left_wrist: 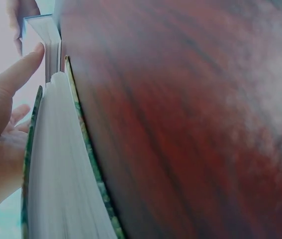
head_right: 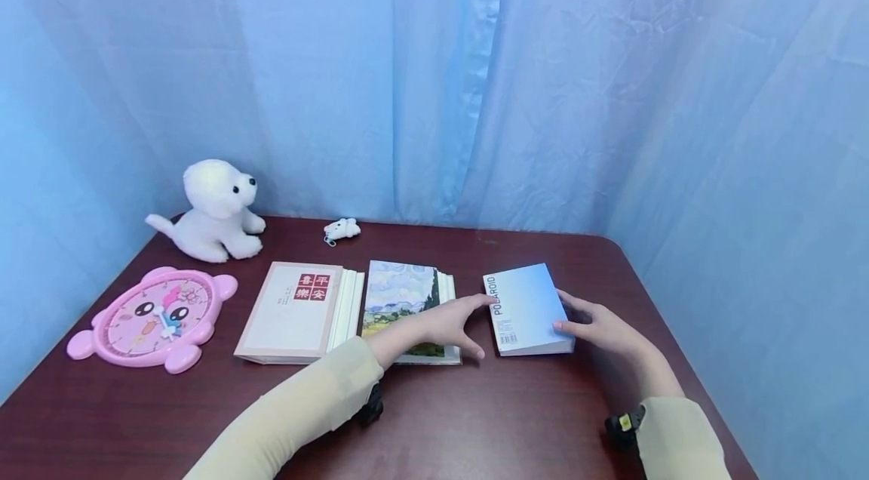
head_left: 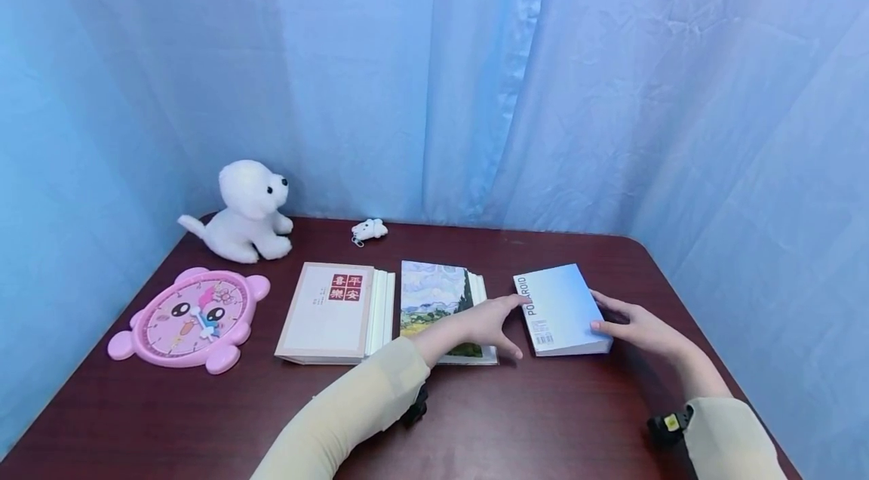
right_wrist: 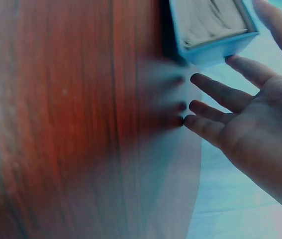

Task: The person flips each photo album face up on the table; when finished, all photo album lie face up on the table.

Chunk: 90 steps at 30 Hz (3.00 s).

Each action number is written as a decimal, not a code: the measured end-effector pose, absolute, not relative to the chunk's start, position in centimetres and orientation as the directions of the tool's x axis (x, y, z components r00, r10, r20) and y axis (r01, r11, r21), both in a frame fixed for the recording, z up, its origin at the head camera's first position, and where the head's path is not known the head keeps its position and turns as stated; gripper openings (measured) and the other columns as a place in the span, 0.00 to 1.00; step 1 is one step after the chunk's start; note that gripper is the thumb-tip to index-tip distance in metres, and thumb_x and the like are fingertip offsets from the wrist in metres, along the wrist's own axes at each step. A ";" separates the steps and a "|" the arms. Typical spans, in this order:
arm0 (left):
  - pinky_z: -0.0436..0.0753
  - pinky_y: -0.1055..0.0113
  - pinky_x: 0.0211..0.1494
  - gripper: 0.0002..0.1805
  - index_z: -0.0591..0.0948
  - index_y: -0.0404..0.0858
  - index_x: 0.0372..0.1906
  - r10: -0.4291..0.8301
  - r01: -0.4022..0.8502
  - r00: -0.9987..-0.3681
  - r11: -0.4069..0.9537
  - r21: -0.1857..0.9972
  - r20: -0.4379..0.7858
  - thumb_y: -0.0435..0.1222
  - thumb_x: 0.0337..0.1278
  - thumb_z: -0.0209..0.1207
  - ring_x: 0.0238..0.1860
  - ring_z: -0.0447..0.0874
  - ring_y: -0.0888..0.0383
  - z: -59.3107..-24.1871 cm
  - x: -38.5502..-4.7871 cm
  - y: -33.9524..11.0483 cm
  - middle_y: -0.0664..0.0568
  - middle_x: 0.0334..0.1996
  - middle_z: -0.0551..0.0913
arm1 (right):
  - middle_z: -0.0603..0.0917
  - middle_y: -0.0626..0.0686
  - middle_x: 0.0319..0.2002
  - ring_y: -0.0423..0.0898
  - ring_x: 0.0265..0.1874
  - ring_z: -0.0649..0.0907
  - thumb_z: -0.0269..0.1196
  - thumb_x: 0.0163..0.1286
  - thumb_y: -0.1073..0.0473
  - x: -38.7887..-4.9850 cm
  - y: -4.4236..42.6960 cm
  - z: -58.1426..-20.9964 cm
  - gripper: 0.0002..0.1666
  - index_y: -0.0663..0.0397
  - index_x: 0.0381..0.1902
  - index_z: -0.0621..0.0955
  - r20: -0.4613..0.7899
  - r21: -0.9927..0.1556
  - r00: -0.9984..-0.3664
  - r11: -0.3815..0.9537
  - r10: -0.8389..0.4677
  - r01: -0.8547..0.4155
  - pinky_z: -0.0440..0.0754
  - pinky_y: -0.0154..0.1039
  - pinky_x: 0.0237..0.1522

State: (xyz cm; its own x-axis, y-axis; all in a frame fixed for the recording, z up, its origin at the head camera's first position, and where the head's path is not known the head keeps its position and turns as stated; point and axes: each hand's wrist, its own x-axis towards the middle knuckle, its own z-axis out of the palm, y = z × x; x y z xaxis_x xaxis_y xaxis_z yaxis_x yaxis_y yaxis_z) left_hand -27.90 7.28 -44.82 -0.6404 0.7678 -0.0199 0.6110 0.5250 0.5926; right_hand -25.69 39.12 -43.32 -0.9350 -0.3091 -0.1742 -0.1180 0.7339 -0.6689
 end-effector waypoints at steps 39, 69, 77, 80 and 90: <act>0.79 0.67 0.50 0.45 0.52 0.51 0.74 0.689 0.238 -0.724 0.267 0.934 -0.012 0.46 0.55 0.64 0.59 0.75 0.53 -42.2 -27.9 5.9 0.47 0.66 0.67 | 0.61 0.57 0.71 0.61 0.63 0.67 0.62 0.66 0.59 -24.8 34.2 -39.9 0.45 0.40 0.74 0.53 0.041 -0.774 -0.882 0.543 -0.470 -0.326 0.78 0.32 0.48; 0.81 0.48 0.47 0.50 0.46 0.63 0.74 0.600 0.040 -0.798 0.132 0.990 -0.048 0.43 0.54 0.65 0.54 0.78 0.50 -41.4 -27.2 6.3 0.47 0.74 0.51 | 0.52 0.63 0.70 0.57 0.64 0.61 0.63 0.64 0.62 -24.8 31.0 -43.3 0.54 0.42 0.76 0.41 0.021 -0.877 -0.884 0.416 -0.467 -0.240 0.75 0.26 0.50; 0.82 0.50 0.47 0.49 0.47 0.64 0.74 0.602 0.072 -0.799 0.087 0.994 0.005 0.41 0.54 0.66 0.44 0.84 0.53 -41.5 -27.7 6.3 0.48 0.73 0.54 | 0.54 0.62 0.70 0.27 0.57 0.69 0.64 0.63 0.63 -24.6 30.8 -42.7 0.54 0.37 0.75 0.44 0.058 -0.892 -0.879 0.371 -0.474 -0.259 0.76 0.28 0.50; 0.82 0.51 0.47 0.49 0.47 0.65 0.73 0.607 0.090 -0.794 0.075 0.993 0.026 0.41 0.54 0.65 0.42 0.85 0.54 -41.5 -27.9 6.3 0.47 0.73 0.55 | 0.55 0.63 0.70 0.27 0.57 0.70 0.65 0.62 0.65 -24.6 30.8 -42.4 0.55 0.37 0.75 0.45 0.083 -0.887 -0.868 0.361 -0.490 -0.289 0.76 0.28 0.50; 0.81 0.63 0.48 0.52 0.46 0.64 0.73 0.611 0.163 -0.786 0.063 0.985 0.091 0.38 0.53 0.66 0.45 0.82 0.54 -41.2 -28.1 6.1 0.45 0.73 0.52 | 0.62 0.60 0.67 0.36 0.56 0.75 0.71 0.55 0.64 -24.6 30.7 -41.8 0.58 0.41 0.75 0.50 0.206 -0.810 -0.835 0.391 -0.511 -0.438 0.79 0.33 0.50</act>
